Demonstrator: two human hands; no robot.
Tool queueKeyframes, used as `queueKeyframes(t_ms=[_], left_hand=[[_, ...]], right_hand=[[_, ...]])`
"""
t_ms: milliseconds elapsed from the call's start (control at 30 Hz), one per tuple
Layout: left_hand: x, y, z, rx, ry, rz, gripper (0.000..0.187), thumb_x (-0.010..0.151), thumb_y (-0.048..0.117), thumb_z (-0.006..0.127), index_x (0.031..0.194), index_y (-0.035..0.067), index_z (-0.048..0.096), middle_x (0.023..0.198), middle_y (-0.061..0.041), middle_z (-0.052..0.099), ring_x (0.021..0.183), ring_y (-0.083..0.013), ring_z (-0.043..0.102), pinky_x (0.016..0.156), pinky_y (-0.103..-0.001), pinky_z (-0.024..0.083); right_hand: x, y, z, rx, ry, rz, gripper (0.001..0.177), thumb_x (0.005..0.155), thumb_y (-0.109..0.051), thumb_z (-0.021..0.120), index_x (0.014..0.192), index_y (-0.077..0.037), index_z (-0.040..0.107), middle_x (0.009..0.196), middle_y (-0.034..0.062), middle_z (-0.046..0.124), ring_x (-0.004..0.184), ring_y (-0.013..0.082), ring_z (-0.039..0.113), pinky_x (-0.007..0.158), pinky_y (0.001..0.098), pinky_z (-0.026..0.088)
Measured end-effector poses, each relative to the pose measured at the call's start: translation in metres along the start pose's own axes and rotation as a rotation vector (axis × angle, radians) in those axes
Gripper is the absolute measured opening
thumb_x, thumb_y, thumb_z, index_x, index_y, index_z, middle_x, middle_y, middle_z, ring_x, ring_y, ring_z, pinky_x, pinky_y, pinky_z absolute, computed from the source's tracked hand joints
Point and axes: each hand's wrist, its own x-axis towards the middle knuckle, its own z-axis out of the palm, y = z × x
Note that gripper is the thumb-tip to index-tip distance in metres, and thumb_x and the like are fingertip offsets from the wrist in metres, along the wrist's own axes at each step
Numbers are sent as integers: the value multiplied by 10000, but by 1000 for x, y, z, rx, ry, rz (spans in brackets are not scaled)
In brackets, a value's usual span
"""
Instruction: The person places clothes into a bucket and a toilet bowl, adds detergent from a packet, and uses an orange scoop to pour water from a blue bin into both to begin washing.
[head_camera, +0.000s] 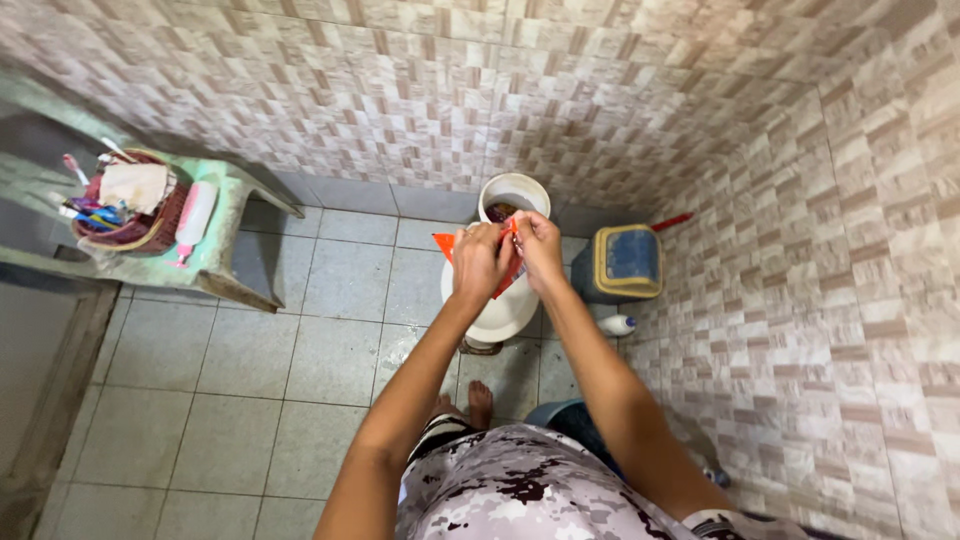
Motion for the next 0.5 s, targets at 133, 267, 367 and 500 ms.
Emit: queueKeyframes(t_ms=[133, 267, 367, 500], left_hand=[[-2, -8, 4, 1, -114, -48, 117, 842, 149, 746, 858, 48, 689, 804, -137, 673, 790, -330, 639, 757, -450, 422], [-5, -12, 4, -11, -182, -40, 117, 858, 150, 741, 861, 50, 680, 805, -128, 670, 791, -326, 644, 762, -448, 428], [-4, -6, -1, -18, -187, -15, 108, 863, 146, 735, 868, 52, 681, 798, -124, 671, 780, -320, 646, 751, -450, 427], [2, 8, 1, 1, -104, 14, 101, 862, 124, 723, 825, 54, 661, 775, -119, 667, 725, -304, 632, 694, -441, 411]], right_hand=[[-18, -41, -14, -290, -246, -61, 195, 1008, -163, 657, 1146, -40, 722, 847, -51, 650, 703, 44, 510, 590, 213, 415], [-27, -65, -17, -668, -286, -217, 341, 939, -141, 689, 1270, -61, 708, 850, -9, 635, 685, 105, 517, 633, 235, 468], [-35, -57, -12, -771, -228, -529, 165, 994, -117, 694, 1118, -30, 762, 947, 54, 620, 857, 156, 579, 736, 287, 490], [-42, -27, 13, -480, 176, -288, 187, 1037, -166, 620, 1028, -9, 722, 947, 28, 630, 815, 122, 592, 741, 272, 489]])
